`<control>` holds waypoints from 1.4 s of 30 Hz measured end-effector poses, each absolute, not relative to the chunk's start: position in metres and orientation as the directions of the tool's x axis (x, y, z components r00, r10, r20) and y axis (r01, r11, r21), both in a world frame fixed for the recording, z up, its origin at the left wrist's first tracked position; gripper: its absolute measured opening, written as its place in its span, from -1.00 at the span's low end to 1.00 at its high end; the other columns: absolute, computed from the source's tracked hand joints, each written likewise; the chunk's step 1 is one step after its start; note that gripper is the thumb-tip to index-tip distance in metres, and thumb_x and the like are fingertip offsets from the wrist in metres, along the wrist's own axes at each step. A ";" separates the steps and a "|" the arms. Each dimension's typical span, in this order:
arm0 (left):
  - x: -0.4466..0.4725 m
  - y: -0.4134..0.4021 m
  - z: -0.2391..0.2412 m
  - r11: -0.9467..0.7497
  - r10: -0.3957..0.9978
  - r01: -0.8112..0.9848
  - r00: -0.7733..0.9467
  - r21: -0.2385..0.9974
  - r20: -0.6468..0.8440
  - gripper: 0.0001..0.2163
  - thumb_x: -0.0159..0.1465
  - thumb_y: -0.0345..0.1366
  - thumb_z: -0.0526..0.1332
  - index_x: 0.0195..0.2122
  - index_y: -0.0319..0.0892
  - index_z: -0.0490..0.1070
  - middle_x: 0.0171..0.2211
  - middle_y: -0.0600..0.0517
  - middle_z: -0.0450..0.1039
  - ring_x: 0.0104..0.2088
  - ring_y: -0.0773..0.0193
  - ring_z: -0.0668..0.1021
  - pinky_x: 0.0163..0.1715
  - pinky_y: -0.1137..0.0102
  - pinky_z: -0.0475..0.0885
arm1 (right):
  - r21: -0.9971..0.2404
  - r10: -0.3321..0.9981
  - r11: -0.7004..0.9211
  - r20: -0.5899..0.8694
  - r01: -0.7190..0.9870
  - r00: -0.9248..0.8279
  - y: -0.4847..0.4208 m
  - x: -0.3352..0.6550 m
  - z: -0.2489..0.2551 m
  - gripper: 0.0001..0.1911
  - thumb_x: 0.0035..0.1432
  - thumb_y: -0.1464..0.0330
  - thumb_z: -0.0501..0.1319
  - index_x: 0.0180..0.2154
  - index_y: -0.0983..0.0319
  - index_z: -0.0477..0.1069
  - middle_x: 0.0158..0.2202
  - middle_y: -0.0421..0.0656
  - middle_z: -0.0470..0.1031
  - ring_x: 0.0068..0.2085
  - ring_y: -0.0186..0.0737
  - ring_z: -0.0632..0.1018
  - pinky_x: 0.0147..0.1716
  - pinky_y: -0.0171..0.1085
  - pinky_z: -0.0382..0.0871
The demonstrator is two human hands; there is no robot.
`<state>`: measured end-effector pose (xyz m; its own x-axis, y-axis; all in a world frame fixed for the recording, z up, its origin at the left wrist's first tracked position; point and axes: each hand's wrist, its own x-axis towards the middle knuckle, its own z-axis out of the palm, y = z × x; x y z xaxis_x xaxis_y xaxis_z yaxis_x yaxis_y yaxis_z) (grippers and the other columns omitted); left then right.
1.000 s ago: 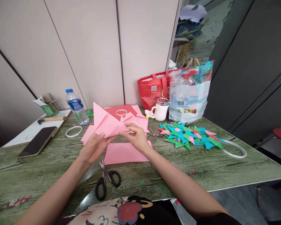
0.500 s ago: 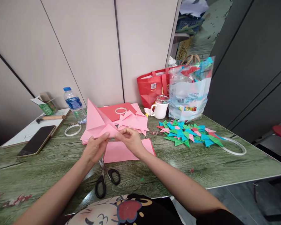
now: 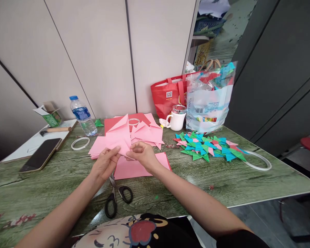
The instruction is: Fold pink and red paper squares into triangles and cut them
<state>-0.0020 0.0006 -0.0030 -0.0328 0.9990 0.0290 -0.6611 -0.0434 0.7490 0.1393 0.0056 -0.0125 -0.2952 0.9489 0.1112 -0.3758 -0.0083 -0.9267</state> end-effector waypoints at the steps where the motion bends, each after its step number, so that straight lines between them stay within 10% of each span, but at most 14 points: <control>1: -0.002 0.000 -0.003 -0.040 0.999 -0.654 -0.013 0.756 0.041 -0.80 -0.12 -0.55 0.36 -0.45 -0.25 0.44 -0.34 -0.03 0.54 -0.18 0.19 0.52 -0.09 0.32 0.37 | -0.932 0.952 -0.003 0.108 -0.363 -0.285 0.006 0.139 -0.013 -0.62 -0.31 0.31 0.39 -0.44 0.25 0.27 -0.54 -0.27 0.43 -0.45 -0.30 0.51 -0.34 -0.18 0.43; 18: -0.006 -0.003 -0.003 0.037 0.984 -0.558 0.167 0.829 0.069 -0.58 -0.10 -0.48 0.36 -0.15 -0.24 0.44 -0.19 -0.12 0.51 -0.07 0.06 0.47 -0.05 0.24 0.33 | -0.977 0.899 0.136 0.190 -0.163 -0.394 0.000 0.136 -0.015 -0.59 -0.24 0.39 0.35 -0.37 0.21 0.15 -0.49 -0.28 0.45 -0.45 -0.33 0.50 -0.41 -0.31 0.34; 42: -0.001 -0.003 -0.004 -0.013 1.000 -0.545 -0.031 0.838 -0.005 -0.81 -0.18 -0.47 0.40 -0.48 -0.31 0.48 -0.45 -0.05 0.53 -0.46 0.29 0.53 -0.40 0.42 0.39 | -0.989 0.924 -0.059 -0.004 -0.132 -0.382 -0.005 0.126 -0.006 -0.57 -0.27 0.10 0.33 -0.49 0.32 0.33 -0.60 -0.19 0.46 -0.49 -0.29 0.53 -0.42 -0.24 0.46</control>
